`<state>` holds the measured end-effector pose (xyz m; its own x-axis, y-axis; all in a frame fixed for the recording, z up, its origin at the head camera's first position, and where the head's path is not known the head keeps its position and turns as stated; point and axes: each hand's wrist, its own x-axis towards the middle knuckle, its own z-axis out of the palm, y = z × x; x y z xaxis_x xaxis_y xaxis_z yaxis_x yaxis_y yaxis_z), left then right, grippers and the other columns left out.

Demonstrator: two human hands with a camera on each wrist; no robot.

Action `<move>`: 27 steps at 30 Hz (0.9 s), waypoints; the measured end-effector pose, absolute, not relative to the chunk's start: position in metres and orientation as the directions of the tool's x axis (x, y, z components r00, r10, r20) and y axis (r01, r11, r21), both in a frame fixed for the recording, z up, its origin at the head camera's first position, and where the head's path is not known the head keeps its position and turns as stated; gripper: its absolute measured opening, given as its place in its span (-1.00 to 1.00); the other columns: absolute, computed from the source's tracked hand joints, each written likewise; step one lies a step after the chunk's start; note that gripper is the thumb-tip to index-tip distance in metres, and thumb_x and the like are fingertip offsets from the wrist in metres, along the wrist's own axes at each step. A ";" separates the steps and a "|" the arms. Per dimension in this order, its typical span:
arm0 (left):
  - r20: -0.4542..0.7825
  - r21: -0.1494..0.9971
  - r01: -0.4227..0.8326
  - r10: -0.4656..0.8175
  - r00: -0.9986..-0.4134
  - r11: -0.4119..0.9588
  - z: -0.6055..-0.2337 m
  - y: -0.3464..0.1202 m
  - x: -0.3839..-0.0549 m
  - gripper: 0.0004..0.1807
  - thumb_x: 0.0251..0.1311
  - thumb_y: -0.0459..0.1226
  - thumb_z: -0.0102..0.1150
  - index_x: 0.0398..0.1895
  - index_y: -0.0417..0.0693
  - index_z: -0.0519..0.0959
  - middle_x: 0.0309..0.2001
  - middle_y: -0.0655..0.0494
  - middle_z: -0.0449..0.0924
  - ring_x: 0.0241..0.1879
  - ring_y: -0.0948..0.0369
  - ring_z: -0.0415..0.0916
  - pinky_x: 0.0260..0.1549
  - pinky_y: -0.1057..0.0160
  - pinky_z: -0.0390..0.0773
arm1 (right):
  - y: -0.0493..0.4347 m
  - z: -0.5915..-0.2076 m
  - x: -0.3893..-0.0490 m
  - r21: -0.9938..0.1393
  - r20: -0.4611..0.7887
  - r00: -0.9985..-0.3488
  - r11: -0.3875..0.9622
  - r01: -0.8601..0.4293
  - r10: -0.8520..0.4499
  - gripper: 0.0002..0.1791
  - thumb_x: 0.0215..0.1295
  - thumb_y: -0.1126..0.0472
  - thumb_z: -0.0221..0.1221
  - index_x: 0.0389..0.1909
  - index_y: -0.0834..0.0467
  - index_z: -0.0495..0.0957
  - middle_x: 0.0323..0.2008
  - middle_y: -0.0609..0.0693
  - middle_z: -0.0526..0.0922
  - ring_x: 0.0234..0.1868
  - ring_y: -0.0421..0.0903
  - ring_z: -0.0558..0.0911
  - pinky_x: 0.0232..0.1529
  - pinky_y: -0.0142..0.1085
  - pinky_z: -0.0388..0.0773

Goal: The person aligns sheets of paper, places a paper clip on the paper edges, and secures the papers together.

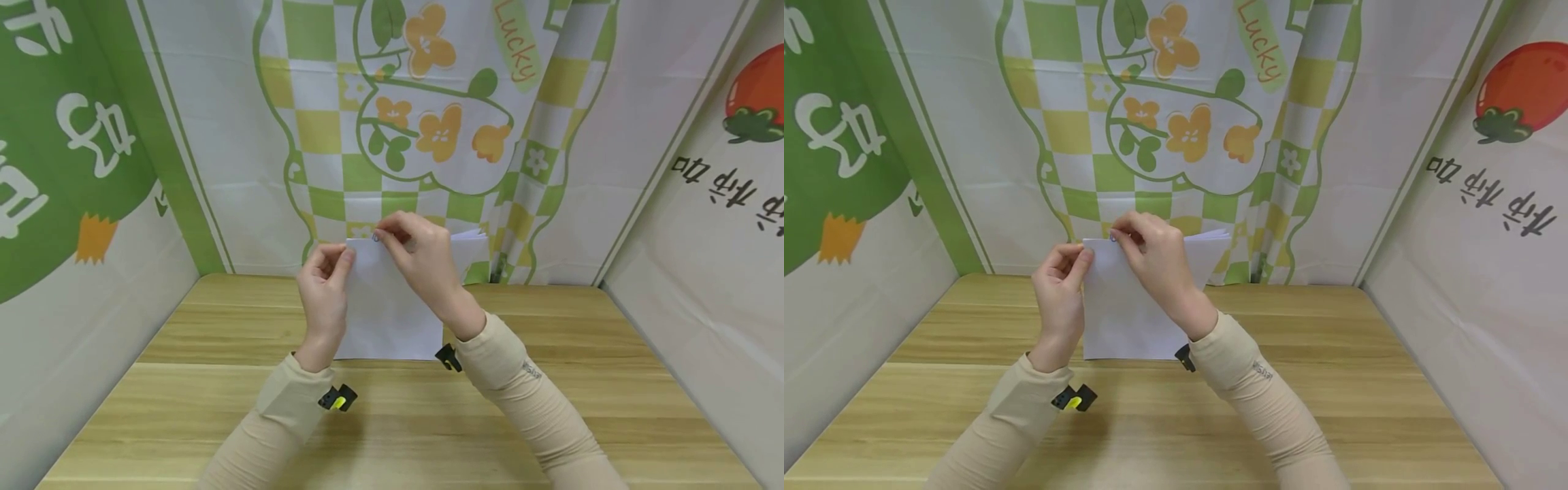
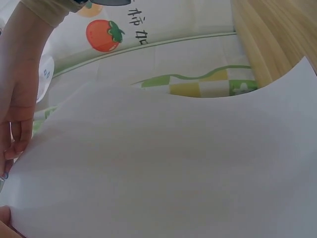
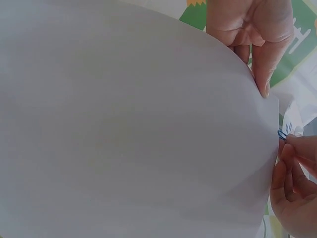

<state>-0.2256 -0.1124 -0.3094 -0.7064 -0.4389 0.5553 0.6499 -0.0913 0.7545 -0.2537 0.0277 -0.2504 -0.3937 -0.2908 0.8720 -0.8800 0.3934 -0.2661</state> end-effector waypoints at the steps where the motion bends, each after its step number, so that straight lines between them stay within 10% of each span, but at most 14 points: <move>1: 0.555 0.754 0.651 -0.440 -0.706 -0.092 -0.310 -0.112 -0.226 -0.71 0.17 -0.28 0.25 -0.29 -0.43 0.53 -0.41 0.24 0.54 -0.42 0.34 0.44 -0.40 0.48 0.45 | 0.028 -0.251 -0.254 -0.263 0.873 -0.391 0.396 -0.880 -0.290 -0.92 0.24 0.26 0.23 -0.38 0.19 0.63 -0.43 0.00 0.69 -0.44 -0.20 0.59 -0.34 -0.43 0.53; 27: 0.559 0.743 0.662 -0.453 -0.695 -0.099 -0.311 -0.113 -0.227 -0.75 0.15 -0.34 0.26 -0.31 -0.45 0.53 -0.43 0.25 0.56 -0.45 0.35 0.45 -0.43 0.48 0.44 | 0.028 -0.256 -0.253 -0.228 0.885 -0.373 0.441 -0.868 -0.277 -0.95 0.21 0.28 0.26 -0.38 0.18 0.67 -0.43 0.01 0.65 -0.41 -0.18 0.59 -0.41 -0.45 0.53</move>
